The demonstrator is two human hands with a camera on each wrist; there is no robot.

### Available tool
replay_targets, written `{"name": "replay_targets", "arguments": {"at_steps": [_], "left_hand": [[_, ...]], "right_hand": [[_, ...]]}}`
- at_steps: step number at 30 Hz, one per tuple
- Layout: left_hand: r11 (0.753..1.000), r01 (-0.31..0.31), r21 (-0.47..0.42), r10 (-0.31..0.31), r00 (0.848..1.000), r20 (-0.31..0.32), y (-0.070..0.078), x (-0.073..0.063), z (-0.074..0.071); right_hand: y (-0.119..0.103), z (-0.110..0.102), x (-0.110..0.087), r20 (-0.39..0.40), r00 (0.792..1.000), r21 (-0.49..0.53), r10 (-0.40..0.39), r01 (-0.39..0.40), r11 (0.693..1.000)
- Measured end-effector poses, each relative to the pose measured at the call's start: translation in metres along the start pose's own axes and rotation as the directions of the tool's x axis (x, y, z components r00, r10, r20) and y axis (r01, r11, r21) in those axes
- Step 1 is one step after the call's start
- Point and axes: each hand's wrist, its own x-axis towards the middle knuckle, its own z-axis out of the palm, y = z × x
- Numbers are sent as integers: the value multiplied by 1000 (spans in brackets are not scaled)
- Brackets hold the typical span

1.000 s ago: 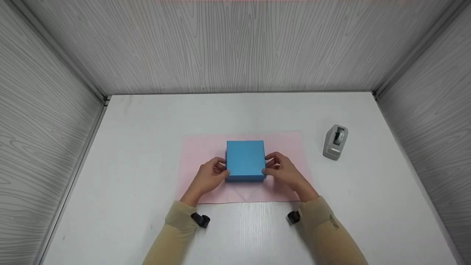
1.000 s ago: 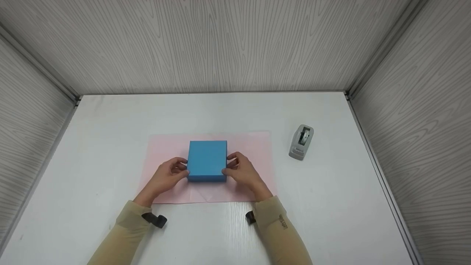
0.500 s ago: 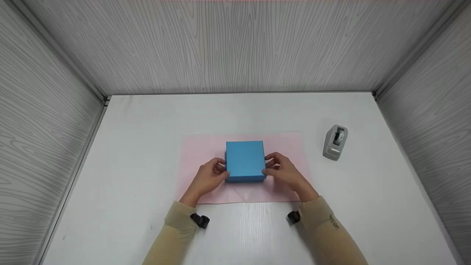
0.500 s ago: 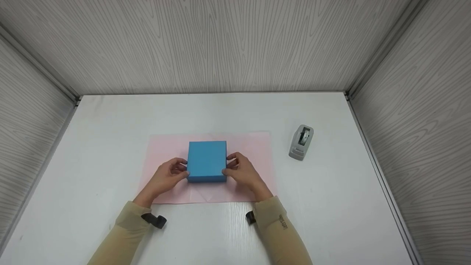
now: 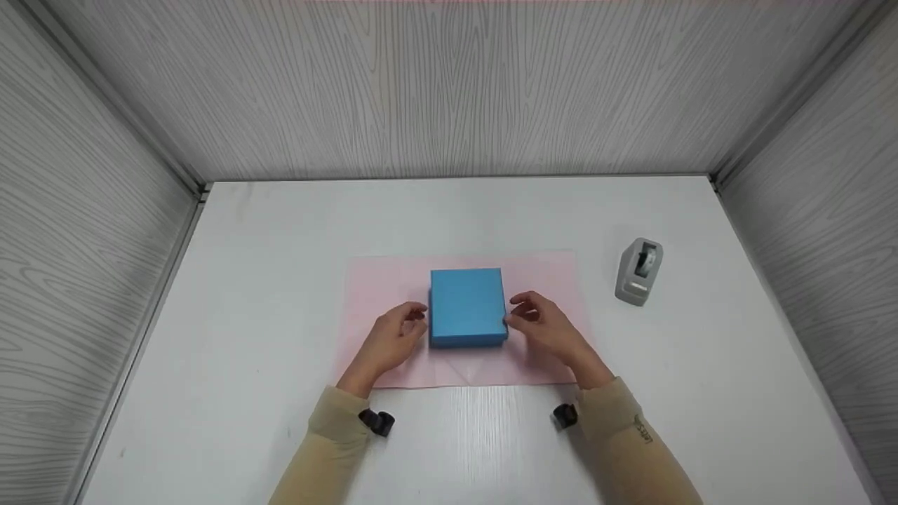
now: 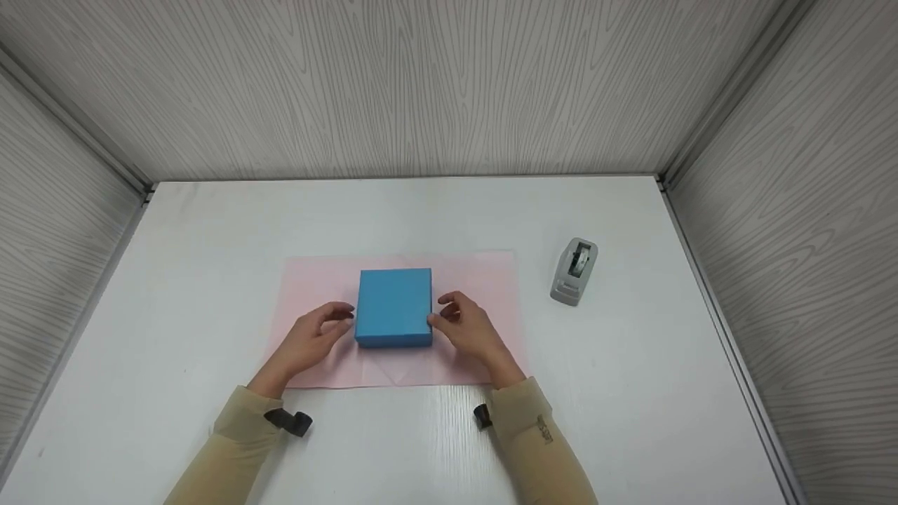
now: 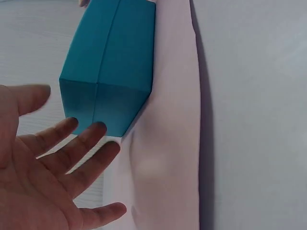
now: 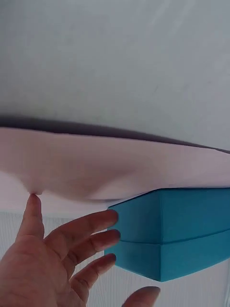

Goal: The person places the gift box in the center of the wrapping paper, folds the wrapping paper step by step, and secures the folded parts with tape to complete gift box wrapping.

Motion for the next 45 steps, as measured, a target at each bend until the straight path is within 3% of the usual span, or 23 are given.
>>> {"name": "replay_targets", "arguments": {"at_steps": [2, 4, 8, 10, 12, 17, 27, 29, 31, 33, 36, 40, 45], "left_hand": [[995, -4, 96, 6, 1000, -20, -2, -2, -3], [977, 1, 212, 4, 1000, -26, -4, -6, -5], [913, 15, 409, -24, 1000, 16, -10, -12, -10], [891, 24, 454, -53, 997, 50, -13, -14, -11], [880, 29, 475, -74, 994, 76, -15, -14, -11], [879, 32, 476, -89, 991, 97, -17, -9, -13], [875, 23, 484, -76, 993, 91, -20, 4, -15], [887, 11, 462, -54, 995, 81, -20, 4, -13], [905, -7, 426, -23, 998, 65, -19, 4, -11], [928, -23, 371, 2, 998, 56, -17, 3, -9], [961, -35, 275, 18, 998, 63, -13, 3, -5], [980, -37, 196, 21, 996, 86, -8, 2, -1], [971, -46, 234, 28, 997, 78, -6, 2, 3]], "right_hand": [[1, -4, -4, -31, 999, -109, -12, 9, 994], [4, -8, -9, -49, 999, -251, -24, 11, 968], [12, -14, -18, -13, 1000, -521, -24, 14, 854], [16, -16, -22, 16, 1000, -601, -3, 12, 799], [19, -16, -24, 36, 999, -645, -5, 27, 764], [22, -18, -20, 46, 998, -674, -36, 58, 737], [18, -22, -9, 35, 999, -652, 14, 12, 758], [17, -20, -8, 39, 999, -616, 3, 22, 788], [15, -17, -7, 40, 999, -541, -2, 24, 841], [13, -12, -6, 34, 999, -433, -18, 31, 901], [10, -6, -6, 16, 999, -279, -34, 37, 960], [8, 2, -4, 16, 998, -189, -63, 65, 980], [5, 7, -4, 17, 998, -170, -68, 70, 983]]}}
